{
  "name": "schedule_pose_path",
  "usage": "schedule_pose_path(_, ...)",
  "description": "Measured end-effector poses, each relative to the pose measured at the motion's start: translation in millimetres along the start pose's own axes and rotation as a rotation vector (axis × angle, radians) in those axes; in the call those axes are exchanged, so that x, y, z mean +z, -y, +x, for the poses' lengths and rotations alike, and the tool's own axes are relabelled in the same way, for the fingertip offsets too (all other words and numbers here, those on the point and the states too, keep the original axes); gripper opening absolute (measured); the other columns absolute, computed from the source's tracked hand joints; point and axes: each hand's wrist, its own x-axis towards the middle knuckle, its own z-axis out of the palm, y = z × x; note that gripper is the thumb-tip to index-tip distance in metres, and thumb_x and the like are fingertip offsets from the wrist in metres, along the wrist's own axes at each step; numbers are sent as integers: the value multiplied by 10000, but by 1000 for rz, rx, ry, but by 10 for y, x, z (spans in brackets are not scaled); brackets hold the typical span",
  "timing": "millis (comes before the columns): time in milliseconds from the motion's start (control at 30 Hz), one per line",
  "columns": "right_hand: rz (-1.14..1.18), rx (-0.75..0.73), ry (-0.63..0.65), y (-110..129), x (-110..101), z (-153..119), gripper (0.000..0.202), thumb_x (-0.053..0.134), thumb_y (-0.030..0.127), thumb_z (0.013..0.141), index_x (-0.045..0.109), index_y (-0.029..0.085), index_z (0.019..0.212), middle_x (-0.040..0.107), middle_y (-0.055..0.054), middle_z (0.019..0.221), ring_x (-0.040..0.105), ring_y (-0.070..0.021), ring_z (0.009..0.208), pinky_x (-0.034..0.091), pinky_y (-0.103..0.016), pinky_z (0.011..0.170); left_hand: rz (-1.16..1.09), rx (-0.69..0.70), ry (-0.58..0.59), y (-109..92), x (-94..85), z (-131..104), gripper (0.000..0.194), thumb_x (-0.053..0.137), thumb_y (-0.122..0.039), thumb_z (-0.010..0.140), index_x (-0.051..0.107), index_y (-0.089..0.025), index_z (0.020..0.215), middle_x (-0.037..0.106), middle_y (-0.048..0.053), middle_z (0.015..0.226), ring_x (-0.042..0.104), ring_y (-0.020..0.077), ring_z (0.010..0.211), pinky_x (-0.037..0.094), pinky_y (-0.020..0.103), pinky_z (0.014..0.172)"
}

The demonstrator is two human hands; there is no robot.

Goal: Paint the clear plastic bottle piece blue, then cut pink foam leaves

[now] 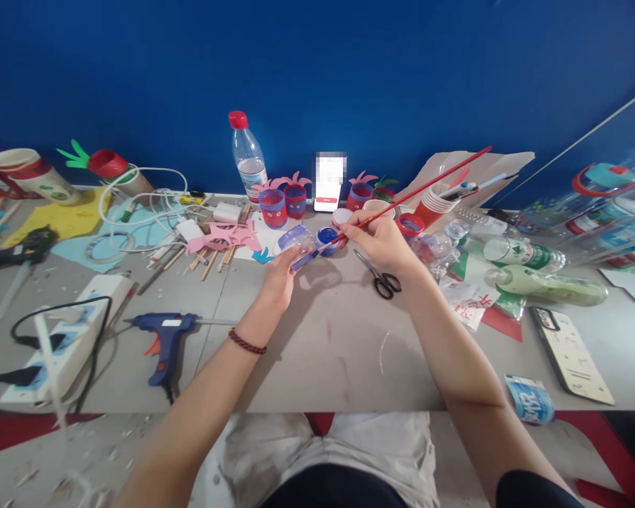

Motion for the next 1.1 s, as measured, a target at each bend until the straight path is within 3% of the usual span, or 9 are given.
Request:
schedule_pose_path(267,-49,-62,-81,-85,-143,23,282,651,378,905,646,208,679,697,-35,726,690,-186,758,553,-388,834,15,-12,-18,4,-6,-6,363,823,-493,582,684,-236,796,773,59,972,610,303,1244,342,440,1094)
schedule_pose_path(567,65,31,63,-73,96,-2,294,679,458,858,636,190,745,725,-51,709,693,-194,728,552,-369,771,-11,-2,-22,-14,7,-14,403,857,-486,542,688,-225,797,769,61,956,625,306,1209,382,425,1052)
schedule_pose_path(800,-4,6,-23,-7,-8,11,270,670,391,872,642,199,684,697,-45,688,680,-189,736,557,-364,764,-22,0,-38,-19,12,-17,384,846,-476,548,687,-223,790,767,62,961,619,303,1227,364,427,1079)
schedule_pose_path(933,-45,-40,-100,-33,-116,21,332,669,433,873,642,206,631,681,-42,696,678,-185,744,558,-372,793,-22,-4,-38,-23,14,-22,361,840,-464,559,686,-232,788,765,56,967,609,302,1241,356,436,1088)
schedule_pose_path(1100,8,-43,-86,-83,-125,24,329,682,464,871,647,214,660,700,-41,714,694,-193,778,564,-382,836,-14,-2,-39,-14,4,-11,345,835,-458,572,675,-232,779,765,65,976,609,298,1241,374,432,1074)
